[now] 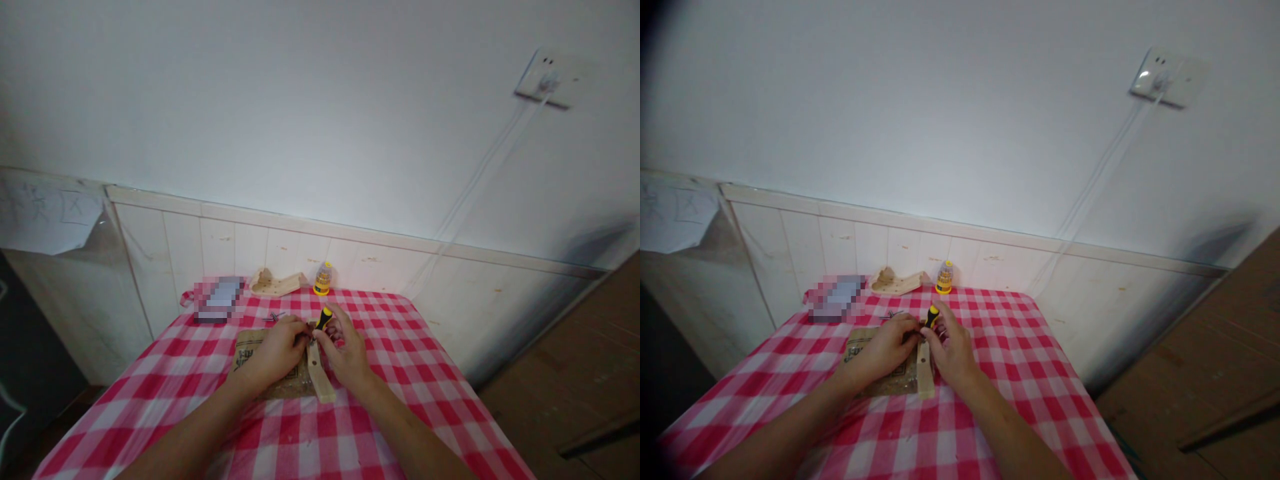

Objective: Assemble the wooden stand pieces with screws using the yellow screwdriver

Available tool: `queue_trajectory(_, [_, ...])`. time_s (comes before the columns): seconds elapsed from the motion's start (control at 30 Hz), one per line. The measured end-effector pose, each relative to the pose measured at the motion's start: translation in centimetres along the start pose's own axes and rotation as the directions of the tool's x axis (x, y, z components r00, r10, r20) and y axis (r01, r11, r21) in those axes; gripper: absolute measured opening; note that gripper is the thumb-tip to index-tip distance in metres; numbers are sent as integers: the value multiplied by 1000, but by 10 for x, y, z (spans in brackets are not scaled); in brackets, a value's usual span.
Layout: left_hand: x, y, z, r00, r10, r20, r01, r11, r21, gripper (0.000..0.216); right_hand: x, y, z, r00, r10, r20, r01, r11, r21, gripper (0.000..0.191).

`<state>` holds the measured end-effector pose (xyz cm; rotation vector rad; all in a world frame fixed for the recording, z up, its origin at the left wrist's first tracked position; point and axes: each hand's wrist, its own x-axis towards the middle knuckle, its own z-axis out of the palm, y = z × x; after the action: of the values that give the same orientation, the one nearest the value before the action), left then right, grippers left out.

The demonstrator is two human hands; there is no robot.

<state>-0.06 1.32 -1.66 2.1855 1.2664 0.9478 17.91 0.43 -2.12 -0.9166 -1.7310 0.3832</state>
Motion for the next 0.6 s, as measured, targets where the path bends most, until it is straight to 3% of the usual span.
queue_trajectory(0.2, [1,-3,2,1000,15,-14,-16,999,-30,22,-7,0,-5,994,-49,-93,41,996,-83,49])
queue_trajectory(0.6, [1,-4,2,1000,13,-2,-13,999,-50,23,-8,-18,-8,985,-135,-105,127,989,-82,49])
